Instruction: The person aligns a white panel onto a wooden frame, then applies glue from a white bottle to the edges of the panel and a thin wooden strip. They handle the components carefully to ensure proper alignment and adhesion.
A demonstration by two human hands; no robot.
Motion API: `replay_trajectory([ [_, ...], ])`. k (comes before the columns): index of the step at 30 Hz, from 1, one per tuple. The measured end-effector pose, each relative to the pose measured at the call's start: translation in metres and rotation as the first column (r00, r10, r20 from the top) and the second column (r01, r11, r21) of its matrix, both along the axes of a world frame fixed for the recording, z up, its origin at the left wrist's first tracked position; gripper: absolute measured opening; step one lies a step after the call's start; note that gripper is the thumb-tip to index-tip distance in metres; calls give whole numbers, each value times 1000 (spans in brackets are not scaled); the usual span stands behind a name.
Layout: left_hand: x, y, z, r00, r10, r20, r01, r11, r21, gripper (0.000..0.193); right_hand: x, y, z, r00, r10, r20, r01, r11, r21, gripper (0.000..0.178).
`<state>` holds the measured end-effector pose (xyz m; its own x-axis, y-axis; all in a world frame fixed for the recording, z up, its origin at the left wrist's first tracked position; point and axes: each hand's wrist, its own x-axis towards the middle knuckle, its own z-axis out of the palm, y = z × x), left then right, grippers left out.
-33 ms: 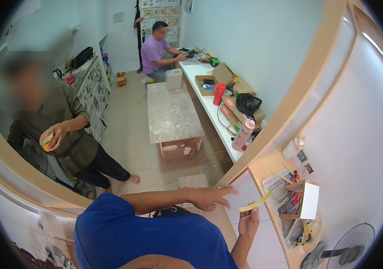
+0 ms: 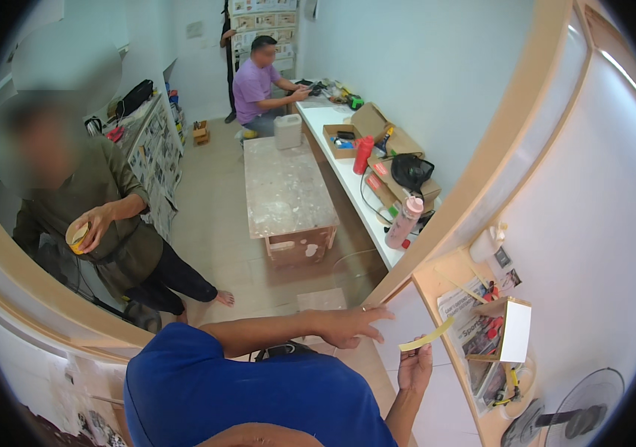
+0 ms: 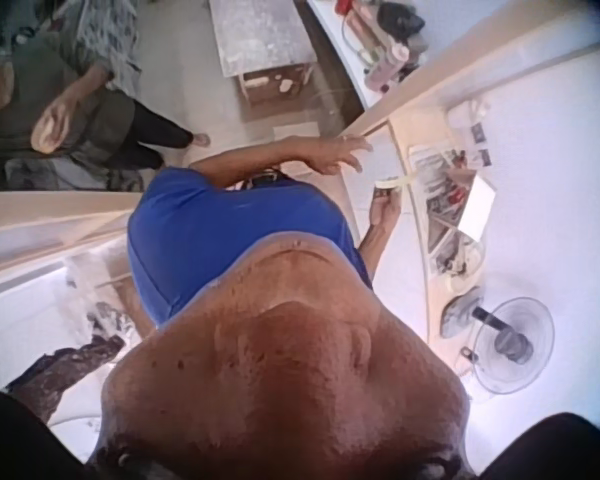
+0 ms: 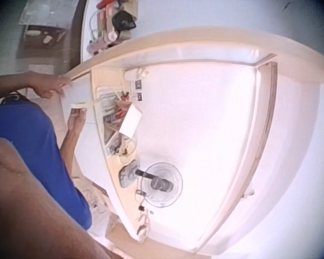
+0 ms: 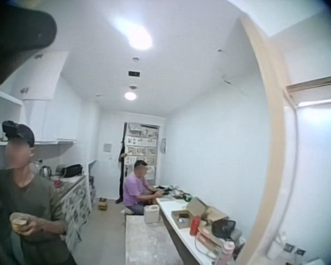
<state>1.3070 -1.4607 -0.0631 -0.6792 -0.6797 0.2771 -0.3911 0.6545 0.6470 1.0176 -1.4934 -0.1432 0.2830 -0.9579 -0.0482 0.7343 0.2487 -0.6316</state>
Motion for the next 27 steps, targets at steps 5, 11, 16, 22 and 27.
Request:
replay_trajectory([
  [5,-7,-19,-9,995,85,-42,-91,985,-147,55,-7,1,3,999,-29,15,28,999,37,31],
  [11,-8,-27,-4,982,191,18,-189,978,-84,56,-30,8,-16,994,-110,13,109,992,63,31],
  [16,4,-30,-20,976,214,38,-213,976,-46,56,-34,16,-23,987,-162,-16,163,982,94,33],
  [22,19,-22,-31,977,207,46,-208,978,14,55,-25,29,-31,979,-204,-12,203,967,152,33],
  [27,11,-50,-69,983,126,136,-122,992,-38,51,-30,35,-23,984,-164,67,158,984,78,40],
])
